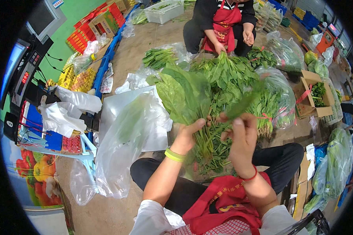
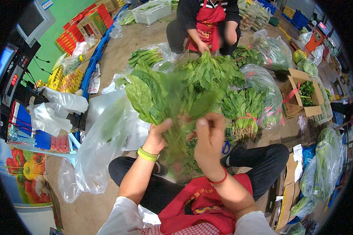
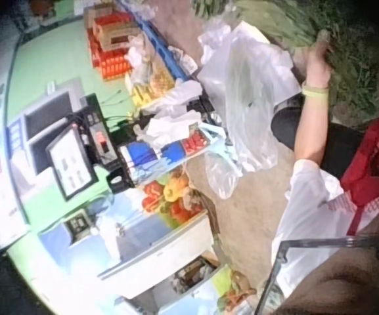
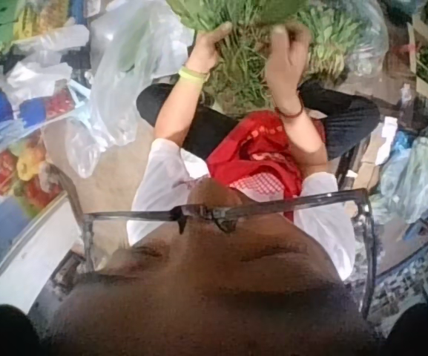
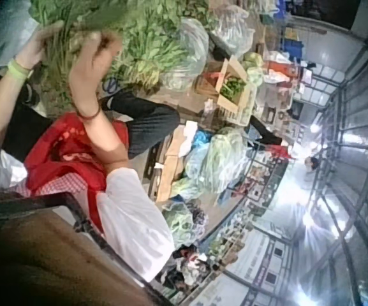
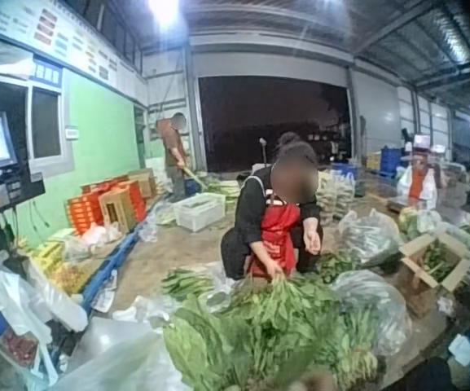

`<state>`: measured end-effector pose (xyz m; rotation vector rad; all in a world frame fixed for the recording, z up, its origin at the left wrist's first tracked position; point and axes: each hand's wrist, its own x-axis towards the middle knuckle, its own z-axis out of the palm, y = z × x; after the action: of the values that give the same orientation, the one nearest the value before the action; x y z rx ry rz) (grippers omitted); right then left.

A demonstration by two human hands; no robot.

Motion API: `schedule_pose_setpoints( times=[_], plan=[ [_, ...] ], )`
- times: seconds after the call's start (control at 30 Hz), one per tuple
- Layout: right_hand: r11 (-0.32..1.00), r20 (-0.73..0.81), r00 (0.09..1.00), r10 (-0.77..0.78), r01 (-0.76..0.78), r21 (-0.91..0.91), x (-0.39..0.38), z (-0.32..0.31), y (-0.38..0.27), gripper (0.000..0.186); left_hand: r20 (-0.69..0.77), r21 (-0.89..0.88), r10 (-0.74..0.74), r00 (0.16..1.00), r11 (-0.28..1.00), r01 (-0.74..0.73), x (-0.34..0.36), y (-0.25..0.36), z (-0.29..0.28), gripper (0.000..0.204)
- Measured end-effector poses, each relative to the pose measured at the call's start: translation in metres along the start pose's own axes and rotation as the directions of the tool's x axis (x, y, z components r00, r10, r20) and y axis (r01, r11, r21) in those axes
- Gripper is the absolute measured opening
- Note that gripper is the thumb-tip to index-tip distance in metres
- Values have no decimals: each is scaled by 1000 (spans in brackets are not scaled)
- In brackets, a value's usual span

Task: The person sits on the floor and repeatedly picks up bunches of leafy green vegetables, removes rubber bands, separates stems, and places them into plastic bags. The person also handles rubber bands and plastic bags while organizing the produce.

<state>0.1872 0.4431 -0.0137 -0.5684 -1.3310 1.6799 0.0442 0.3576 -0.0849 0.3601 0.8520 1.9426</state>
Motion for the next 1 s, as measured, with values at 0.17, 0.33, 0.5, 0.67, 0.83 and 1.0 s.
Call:
schedule_pose_setpoints(
  times=[0.17, 0.33, 0.5, 0.67, 0.83, 1.0],
  plan=[
    [973, -267, 958, -107, 157, 172, -75, -23, -30, 22, -292, -112, -73, 954, 993, 42, 15, -13, -30, 38],
    [882, -124, 873, -471, 469, -45, -105, -90, -41, 18, -250, -454, -62, 966, 889, -60, 36, -11, -48, 32],
    [388, 82, 973, -216, 162, -907, -55, -133, -6, 25, -343, -294, -40, 939, 953, -67, 35, -14, -44, 32],
    [526, 429, 901, -62, 395, -753, -29, -67, 9, 37, -371, -231, -41, 928, 972, -49, 30, -21, -27, 29],
    [617, 457, 886, 77, 318, -720, -16, -20, 35, 32, -316, -167, -53, 947, 986, -1, 22, -9, -18, 34],
    [895, 317, 867, 384, -265, -359, -6, -31, 35, 28, -3, -97, 136, 991, 986, -136, 15, -5, -21, 59]
  ],
)
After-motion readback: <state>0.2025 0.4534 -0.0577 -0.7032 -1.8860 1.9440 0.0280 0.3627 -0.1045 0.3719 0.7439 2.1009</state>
